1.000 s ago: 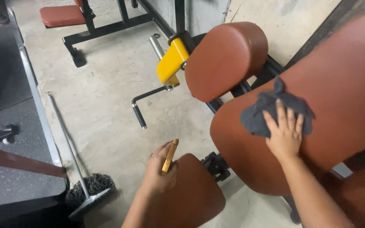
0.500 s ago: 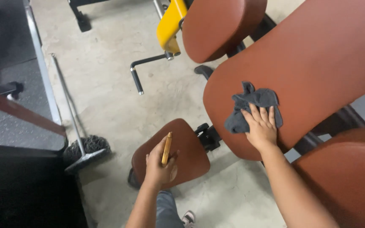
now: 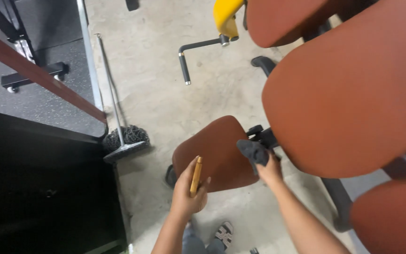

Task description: Cleaning and disinfecting a gym weight machine using a spray bottle and a cloth.

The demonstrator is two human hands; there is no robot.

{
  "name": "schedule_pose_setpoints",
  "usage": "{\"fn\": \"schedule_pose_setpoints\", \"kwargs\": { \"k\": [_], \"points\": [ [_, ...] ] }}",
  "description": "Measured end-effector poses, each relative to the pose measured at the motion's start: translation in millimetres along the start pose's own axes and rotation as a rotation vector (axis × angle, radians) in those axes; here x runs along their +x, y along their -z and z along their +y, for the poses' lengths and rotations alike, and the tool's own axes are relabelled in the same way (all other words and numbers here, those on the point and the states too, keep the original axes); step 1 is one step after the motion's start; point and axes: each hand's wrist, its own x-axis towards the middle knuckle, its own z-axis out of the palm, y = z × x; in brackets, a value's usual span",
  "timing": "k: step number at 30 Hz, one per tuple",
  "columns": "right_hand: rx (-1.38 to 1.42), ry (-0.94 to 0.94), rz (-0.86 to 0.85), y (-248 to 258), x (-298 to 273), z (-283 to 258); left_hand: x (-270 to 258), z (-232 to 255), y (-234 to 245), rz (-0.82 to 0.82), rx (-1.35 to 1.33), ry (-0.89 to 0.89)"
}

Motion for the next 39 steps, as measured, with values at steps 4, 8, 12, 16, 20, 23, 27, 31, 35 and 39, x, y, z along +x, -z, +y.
{"fn": "schedule_pose_setpoints", "kwargs": {
  "k": [4,8,12,16,20,23,27,31,35,39],
  "points": [
    [-0.123,-0.136,0.028,-76.0,-15.9,-25.9,21.6,-14.6,-0.5,0.076,0.076,-0.267],
    [-0.316,-0.246,0.060,-99.5,-30.6,-102.0,56.3,-23.9,0.9,-0.011,0.141,-0.032],
    [-0.373,-0.330,0.154,-126.8,-30.7,-105.2,85.5,-53.3,-2.2,-0.032,0.178,-0.173],
    [-0.447,-0.284,0.273,-130.8,-39.8,-106.9,105.2,-54.7,-4.4,-0.089,0.269,-0.221],
    [-0.429,-0.219,0.383,-136.5,-36.6,-104.1,115.6,-52.6,-18.6,-0.178,0.222,-0.267],
    [-0.422,-0.198,0.400,-133.3,-42.8,-107.4,123.8,-55.1,-31.8,-0.219,0.304,-0.161],
    [-0.390,-0.155,0.429,-136.8,-44.0,-97.5,133.6,-44.2,-35.3,-0.266,0.378,-0.021],
    [-0.404,-0.145,0.441,-140.5,-41.4,-91.4,124.3,-67.5,-29.0,-0.319,0.431,0.171],
    [-0.403,-0.159,0.432,-139.4,-43.4,-94.9,104.6,-108.6,-23.2,-0.323,0.413,0.354],
    [-0.414,-0.142,0.427,-140.1,-44.5,-91.2,103.0,-109.3,-15.0,-0.500,0.409,0.416]
  ]
}}
